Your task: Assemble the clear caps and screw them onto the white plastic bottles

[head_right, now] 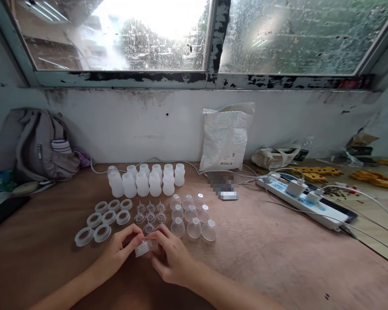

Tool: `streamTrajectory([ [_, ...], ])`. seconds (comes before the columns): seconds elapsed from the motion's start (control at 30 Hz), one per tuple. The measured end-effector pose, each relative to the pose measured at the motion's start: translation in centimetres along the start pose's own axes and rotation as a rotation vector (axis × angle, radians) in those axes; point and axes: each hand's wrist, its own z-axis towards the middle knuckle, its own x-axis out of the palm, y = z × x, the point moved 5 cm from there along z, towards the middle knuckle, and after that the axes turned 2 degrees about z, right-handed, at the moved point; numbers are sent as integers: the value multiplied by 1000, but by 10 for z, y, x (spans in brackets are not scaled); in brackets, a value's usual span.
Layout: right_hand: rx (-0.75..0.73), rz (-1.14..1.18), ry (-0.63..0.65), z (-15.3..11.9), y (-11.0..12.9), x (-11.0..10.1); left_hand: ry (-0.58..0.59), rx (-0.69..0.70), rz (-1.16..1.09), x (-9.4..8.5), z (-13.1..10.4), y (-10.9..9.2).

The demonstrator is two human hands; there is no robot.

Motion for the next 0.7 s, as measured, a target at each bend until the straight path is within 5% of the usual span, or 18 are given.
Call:
streamTrajectory([
  [0.23,208,217,-52,4,-11,-1,9,-127,-346,7,-2,6],
  [0.7,195,161,-102,7,-12,-2,22,23,-53,7,-2,-2],
])
